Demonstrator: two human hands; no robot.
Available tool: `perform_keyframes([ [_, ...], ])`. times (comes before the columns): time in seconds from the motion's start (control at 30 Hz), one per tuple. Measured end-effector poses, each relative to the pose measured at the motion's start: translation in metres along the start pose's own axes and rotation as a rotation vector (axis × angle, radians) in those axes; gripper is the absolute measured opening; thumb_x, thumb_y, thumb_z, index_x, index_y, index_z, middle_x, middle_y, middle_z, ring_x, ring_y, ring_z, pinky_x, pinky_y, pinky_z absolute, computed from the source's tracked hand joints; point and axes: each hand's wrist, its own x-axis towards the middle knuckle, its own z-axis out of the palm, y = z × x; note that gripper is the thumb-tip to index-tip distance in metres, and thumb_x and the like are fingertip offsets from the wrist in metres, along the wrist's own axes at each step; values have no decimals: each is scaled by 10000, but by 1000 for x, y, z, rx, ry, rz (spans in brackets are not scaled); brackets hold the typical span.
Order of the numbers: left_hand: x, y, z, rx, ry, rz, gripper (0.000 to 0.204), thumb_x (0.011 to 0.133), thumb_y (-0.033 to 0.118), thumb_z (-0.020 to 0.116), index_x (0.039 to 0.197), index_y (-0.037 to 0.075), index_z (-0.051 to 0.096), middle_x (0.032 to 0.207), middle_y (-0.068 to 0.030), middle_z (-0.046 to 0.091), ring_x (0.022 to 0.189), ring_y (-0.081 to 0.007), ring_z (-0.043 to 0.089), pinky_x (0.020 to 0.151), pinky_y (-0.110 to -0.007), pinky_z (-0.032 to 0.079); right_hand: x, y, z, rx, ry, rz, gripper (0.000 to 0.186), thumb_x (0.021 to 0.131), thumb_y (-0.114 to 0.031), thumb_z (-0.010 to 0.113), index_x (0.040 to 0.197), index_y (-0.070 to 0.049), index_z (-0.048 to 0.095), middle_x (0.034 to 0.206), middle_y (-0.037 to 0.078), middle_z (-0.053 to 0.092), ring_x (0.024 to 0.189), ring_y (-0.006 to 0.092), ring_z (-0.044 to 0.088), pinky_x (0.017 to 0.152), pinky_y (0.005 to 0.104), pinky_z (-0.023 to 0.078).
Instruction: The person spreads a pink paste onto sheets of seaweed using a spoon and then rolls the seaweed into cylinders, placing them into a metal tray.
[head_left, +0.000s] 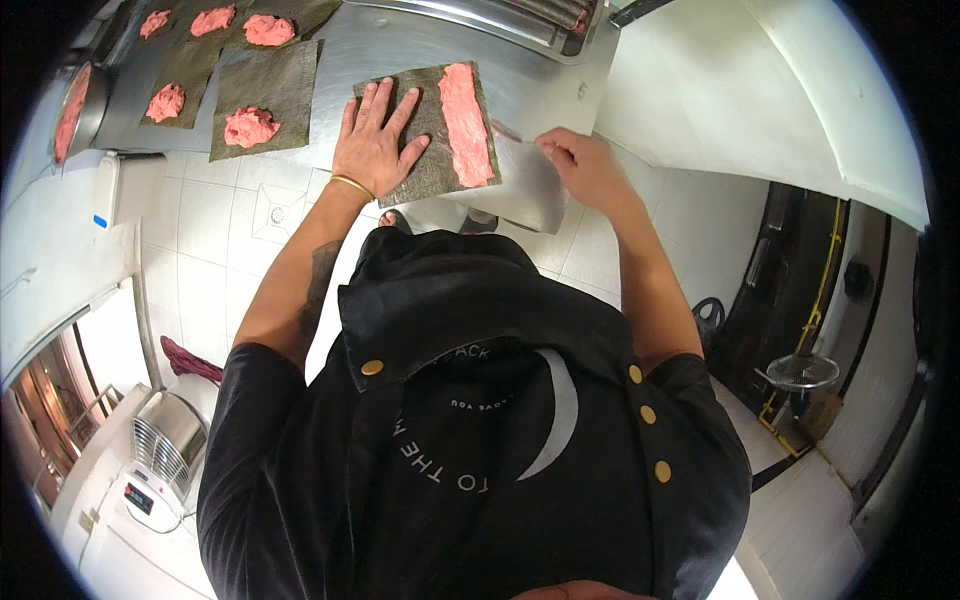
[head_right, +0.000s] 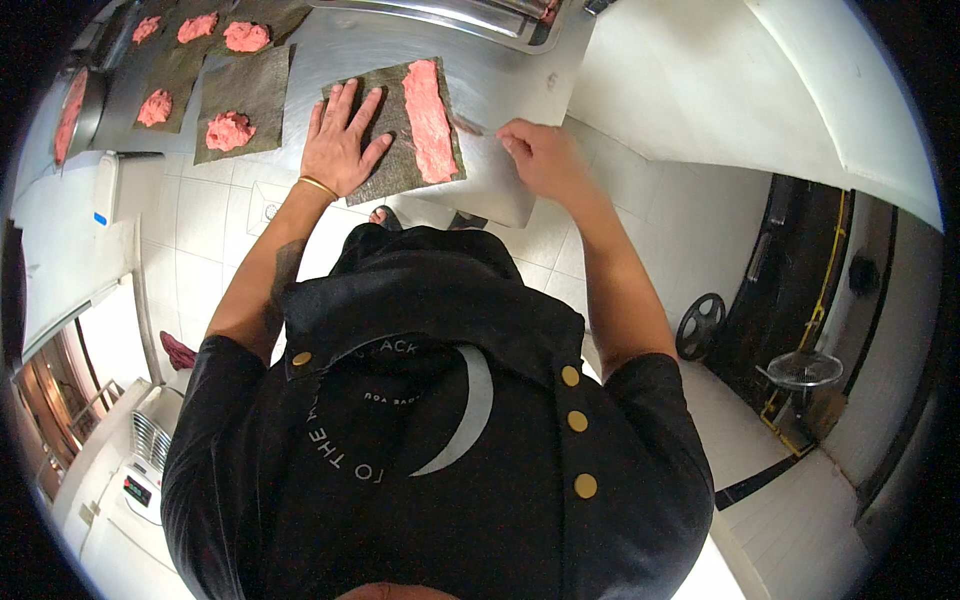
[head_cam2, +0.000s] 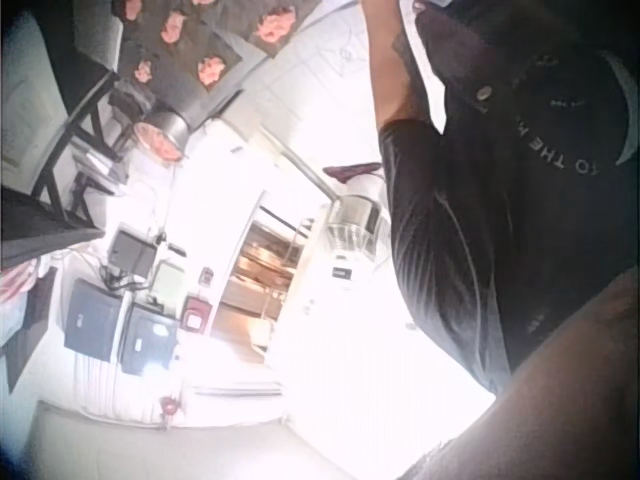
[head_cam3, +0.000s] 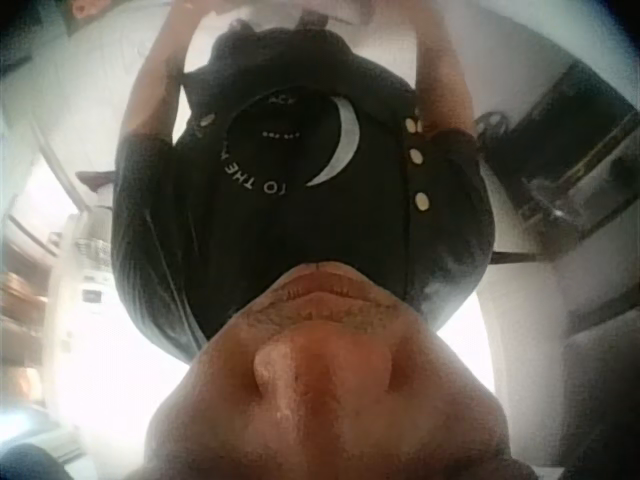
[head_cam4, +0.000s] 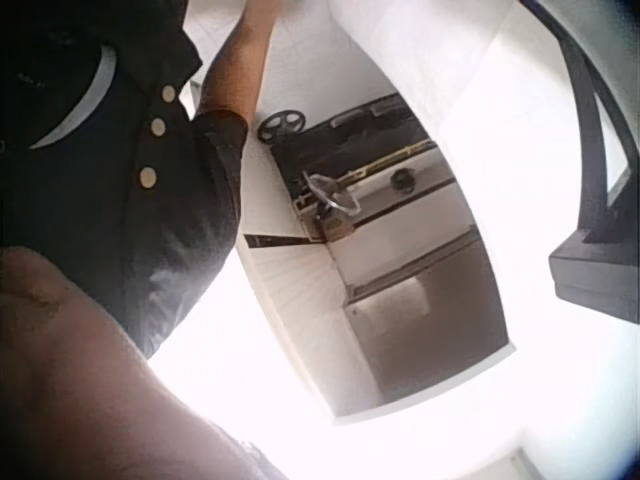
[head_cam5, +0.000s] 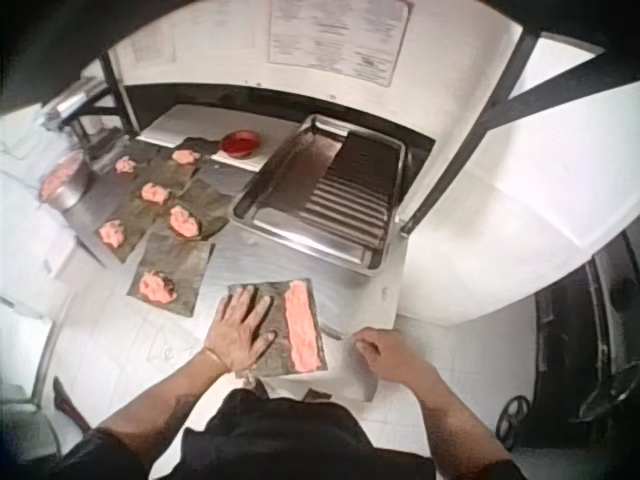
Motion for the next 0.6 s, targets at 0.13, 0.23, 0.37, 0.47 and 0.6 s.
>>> perform_keyframes([
  [0.13, -1, 1, 3, 52, -48, -5, 834, 1024, 706, 465, 1703, 247, 309, 1760, -177, 245, 1633, -388, 205, 1312, -558, 158, 32, 7, -10, -44, -40, -86, 209, 1038, -240, 631, 1150, -118, 757, 967, 176, 763, 885, 368, 732, 812, 454, 567],
  [0.23, -1, 2, 1, 63, -70, -8, 846, 1025, 724, 446, 1706, 243, 301, 1762, -175, 239, 1637, -379, 193, 1319, -549, 146, 41, 18, -1, -37, -84, -169, 212, 1039, -231, 619, 1154, -120, 757, 979, 174, 765, 893, 370, 733, 820, 453, 565],
  [0.37, -2, 4, 0, 84, -93, -30, 852, 1024, 738, 431, 1706, 244, 300, 1764, -170, 235, 1641, -366, 183, 1325, -541, 135, 6, 24, 9, 21, -169, -300, 216, 1038, -188, 618, 1164, -76, 752, 939, 166, 757, 836, 300, 724, 779, 412, 557],
  [0.47, -2, 4, 0, 101, -84, -33, 855, 1022, 738, 438, 1705, 243, 301, 1762, -168, 241, 1639, -364, 191, 1325, -538, 141, 6, 21, 1, 36, -172, -343, 228, 1038, -173, 619, 1175, -44, 748, 965, 173, 759, 869, 287, 740, 792, 396, 561],
  [0.6, 0, 7, -6, 150, -141, -47, 869, 1015, 773, 381, 1713, 267, 273, 1776, -134, 216, 1653, -319, 156, 1339, -513, 118, 40, 21, -4, -34, -150, -329, 233, 1034, -163, 617, 1178, -37, 750, 1026, 186, 763, 914, 323, 739, 826, 392, 563],
])
